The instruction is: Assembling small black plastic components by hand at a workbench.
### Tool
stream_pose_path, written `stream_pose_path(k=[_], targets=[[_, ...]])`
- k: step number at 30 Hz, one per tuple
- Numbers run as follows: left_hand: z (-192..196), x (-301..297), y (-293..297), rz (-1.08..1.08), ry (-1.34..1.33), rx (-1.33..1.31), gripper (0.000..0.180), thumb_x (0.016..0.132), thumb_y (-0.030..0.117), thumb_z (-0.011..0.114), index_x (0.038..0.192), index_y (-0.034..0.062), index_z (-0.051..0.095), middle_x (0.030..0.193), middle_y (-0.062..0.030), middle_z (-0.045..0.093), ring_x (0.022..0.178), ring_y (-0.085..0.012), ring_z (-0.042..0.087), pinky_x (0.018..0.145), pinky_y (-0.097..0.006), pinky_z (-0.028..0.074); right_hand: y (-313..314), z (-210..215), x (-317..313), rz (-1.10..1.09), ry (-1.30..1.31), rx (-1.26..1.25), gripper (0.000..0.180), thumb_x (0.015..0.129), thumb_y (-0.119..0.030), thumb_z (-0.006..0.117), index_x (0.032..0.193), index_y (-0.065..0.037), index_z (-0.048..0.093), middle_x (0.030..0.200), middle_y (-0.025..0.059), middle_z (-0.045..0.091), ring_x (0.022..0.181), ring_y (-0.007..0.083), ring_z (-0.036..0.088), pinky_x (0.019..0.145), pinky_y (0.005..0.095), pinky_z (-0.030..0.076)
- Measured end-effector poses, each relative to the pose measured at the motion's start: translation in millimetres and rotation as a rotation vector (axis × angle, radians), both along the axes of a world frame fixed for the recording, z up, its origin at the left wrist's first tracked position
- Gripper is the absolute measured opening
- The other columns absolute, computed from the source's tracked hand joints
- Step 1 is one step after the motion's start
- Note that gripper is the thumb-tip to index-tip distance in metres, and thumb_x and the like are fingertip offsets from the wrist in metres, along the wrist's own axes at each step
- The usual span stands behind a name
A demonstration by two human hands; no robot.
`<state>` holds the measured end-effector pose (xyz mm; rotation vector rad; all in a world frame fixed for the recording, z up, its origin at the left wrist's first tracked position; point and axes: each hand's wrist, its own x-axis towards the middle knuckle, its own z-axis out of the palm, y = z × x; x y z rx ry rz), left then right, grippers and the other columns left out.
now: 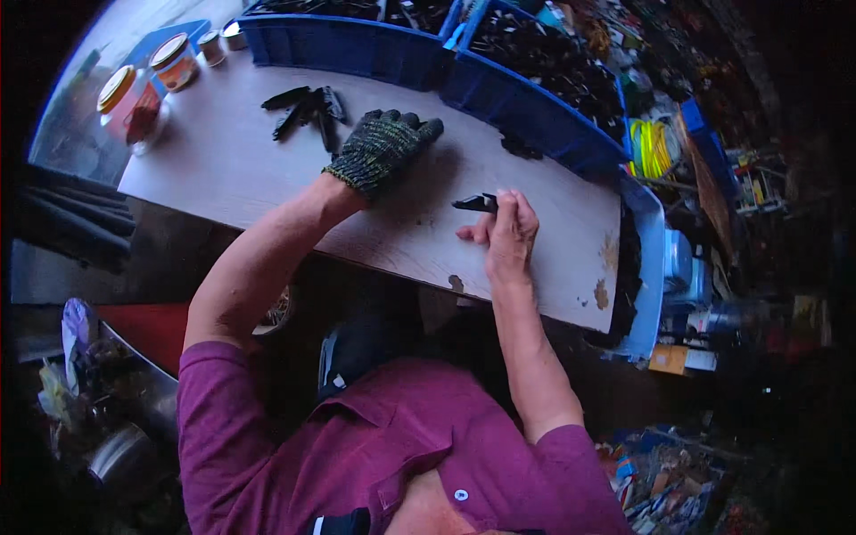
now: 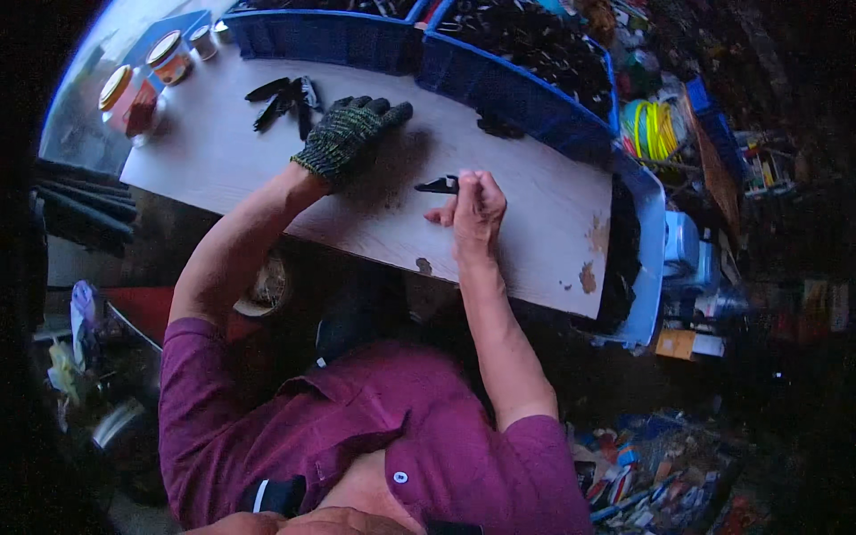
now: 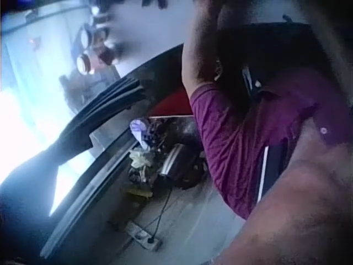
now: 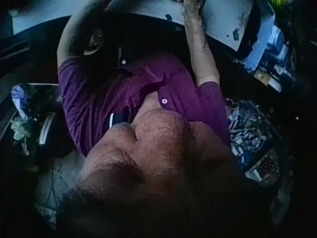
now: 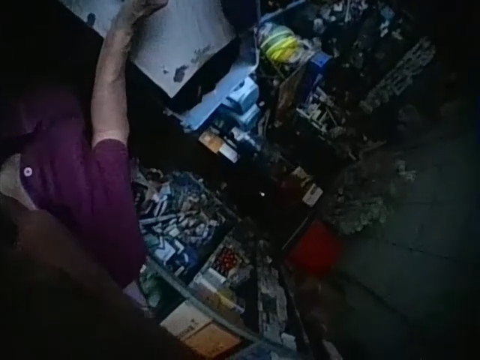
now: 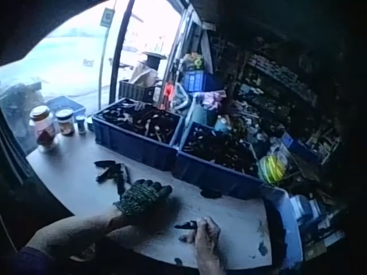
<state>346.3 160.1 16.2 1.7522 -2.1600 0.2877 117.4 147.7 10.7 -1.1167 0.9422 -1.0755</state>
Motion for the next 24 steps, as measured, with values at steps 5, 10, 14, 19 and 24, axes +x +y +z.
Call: stream_pose_path(k=[5, 10, 14, 19, 24], targets=[[-3, -8, -7, 0.206, -0.034, -0.042, 0.023, 0.089, 0.024, 0.055, 0.107, 0.0108, 0.06, 0.092, -0.0134, 0.066, 0.09, -0.033, 0.063, 0.074, -0.048, 0.048, -4, 4, -19, -0.061, -0.086, 0.131, 0.026, 0.095, -0.026, 0.053, 0.077, -0.009, 0.046, 0.049, 0.0017, 0.035, 0.04, 0.0141, 0.04, 0.05, 0.0449, 0.057], [-12, -16, -1, 0.154, -0.007, -0.065, 0.02, 0.09, 0.025, 0.055, 0.105, 0.0134, 0.06, 0.092, -0.0128, 0.066, 0.085, -0.0328, 0.063, 0.073, -0.048, 0.048, -35, 15, -55, -0.347, 0.043, 0.263, 0.026, 0.092, -0.029, 0.054, 0.082, -0.007, 0.047, 0.049, 0.0031, 0.035, 0.038, 0.0166, 0.041, 0.047, 0.0477, 0.056], [11, -38, 7, 0.037, -0.11, 0.081, 0.027, 0.09, 0.02, 0.053, 0.116, 0.0153, 0.06, 0.1, -0.0133, 0.064, 0.091, -0.0324, 0.061, 0.074, -0.047, 0.049, -89, 19, -130, -0.573, 0.007, 0.239, 0.038, 0.085, -0.038, 0.064, 0.079, -0.007, 0.044, 0.053, 0.0048, 0.036, 0.039, 0.0194, 0.041, 0.056, 0.0514, 0.06], [3, -50, 12, -0.135, -0.06, 0.198, 0.042, 0.087, 0.013, 0.054, 0.128, 0.0184, 0.058, 0.109, -0.0135, 0.061, 0.097, -0.0313, 0.059, 0.076, -0.046, 0.05, -105, 20, -141, -0.88, 0.148, 0.16, 0.03, 0.08, -0.028, 0.071, 0.09, -0.003, 0.058, 0.054, 0.0053, 0.037, 0.042, 0.0179, 0.042, 0.059, 0.0476, 0.061], [-18, -51, -2, -0.109, -0.081, 0.124, 0.047, 0.084, 0.011, 0.056, 0.13, 0.0191, 0.056, 0.109, -0.0106, 0.063, 0.098, -0.0319, 0.059, 0.081, -0.045, 0.05, -102, 10, -95, -0.463, 0.198, 0.096, 0.03, 0.082, -0.02, 0.071, 0.105, -0.004, 0.062, 0.062, 0.0048, 0.045, 0.042, 0.0151, 0.044, 0.053, 0.0391, 0.059]])
